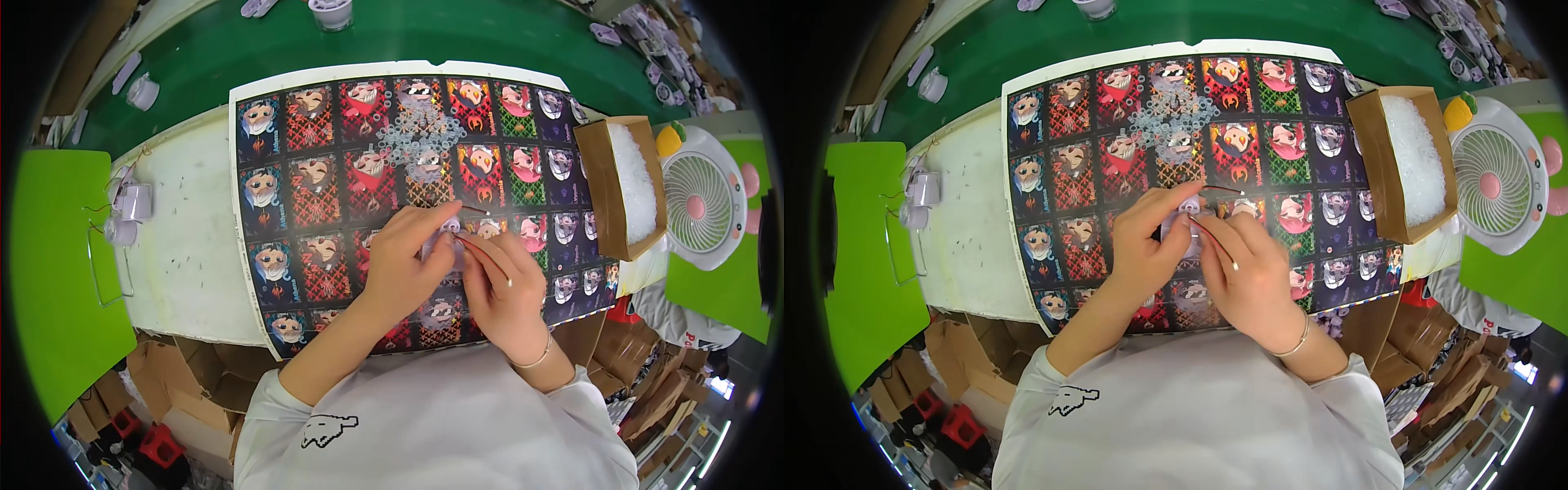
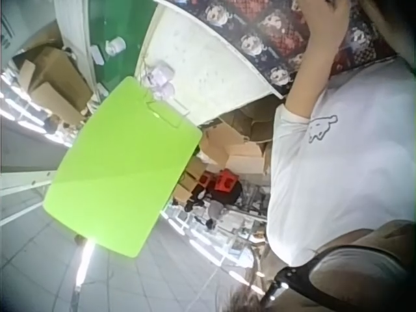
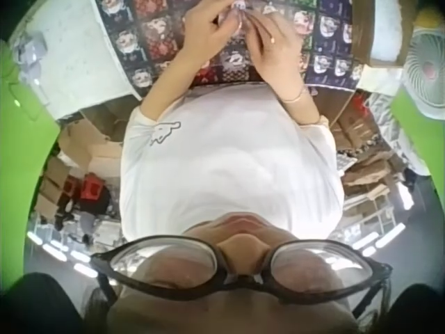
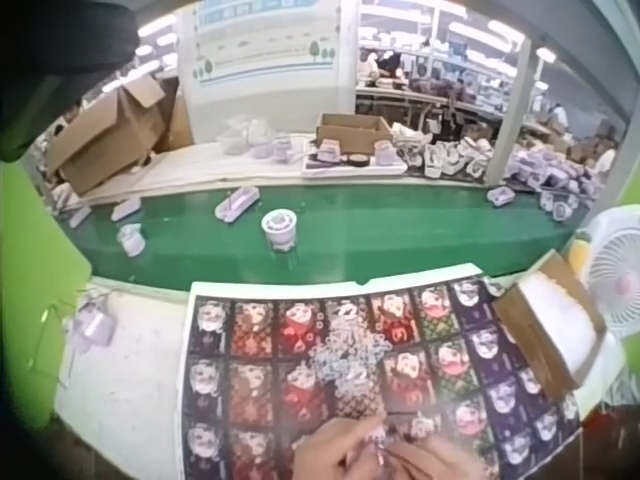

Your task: The person picks up a motor and a small plastic ring, slides the ring onto the motor wires, and uses a tool to push it into the motor housing. After repeating this process for several motors, they place the finished components onto a conveyor belt.

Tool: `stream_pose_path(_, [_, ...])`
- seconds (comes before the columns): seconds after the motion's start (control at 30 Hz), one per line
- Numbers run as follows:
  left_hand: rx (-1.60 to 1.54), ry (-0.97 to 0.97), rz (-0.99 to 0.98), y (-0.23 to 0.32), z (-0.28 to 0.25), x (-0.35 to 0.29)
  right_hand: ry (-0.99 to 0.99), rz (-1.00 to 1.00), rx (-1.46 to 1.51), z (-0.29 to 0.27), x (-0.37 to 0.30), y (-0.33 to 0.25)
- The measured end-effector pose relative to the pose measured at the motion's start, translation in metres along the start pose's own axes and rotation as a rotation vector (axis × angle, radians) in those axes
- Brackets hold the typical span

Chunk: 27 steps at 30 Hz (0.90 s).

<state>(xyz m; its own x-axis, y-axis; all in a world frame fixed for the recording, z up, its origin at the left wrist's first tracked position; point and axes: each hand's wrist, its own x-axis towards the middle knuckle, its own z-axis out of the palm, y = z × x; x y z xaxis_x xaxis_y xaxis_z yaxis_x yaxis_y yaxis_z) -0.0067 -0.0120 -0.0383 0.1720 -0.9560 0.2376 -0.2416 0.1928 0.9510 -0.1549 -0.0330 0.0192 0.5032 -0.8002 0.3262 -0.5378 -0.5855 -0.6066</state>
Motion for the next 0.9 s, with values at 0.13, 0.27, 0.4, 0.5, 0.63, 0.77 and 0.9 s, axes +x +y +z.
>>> stream_pose_path(0.13, [0.038,0.032,-0.019,0.002,0.000,-0.002,0.059,0.074,-0.015,0.008,-0.004,-0.004])
stream_pose_path(0.27, [0.086,0.036,0.016,0.004,0.000,0.001,0.167,0.023,0.005,0.017,-0.001,0.002])
stream_pose_path(0.4, [0.066,0.039,-0.033,0.007,-0.002,0.003,-0.074,-0.142,-0.038,-0.005,0.019,0.019])
stream_pose_path(0.5, [0.060,0.011,-0.070,0.009,-0.004,0.003,-0.362,-0.232,-0.128,-0.032,0.052,0.019])
stream_pose_path(0.63, [0.021,0.004,-0.085,0.008,-0.006,0.001,-0.623,-0.254,0.137,-0.044,0.086,0.037])
stream_pose_path(0.77, [-0.110,-0.109,-0.182,0.008,-0.011,-0.006,-0.366,-0.018,-0.110,-0.051,0.057,0.067])
stream_pose_path(0.9, [-0.645,-0.044,-0.418,0.021,-0.026,-0.024,-0.224,0.153,-0.257,-0.045,0.022,0.082])
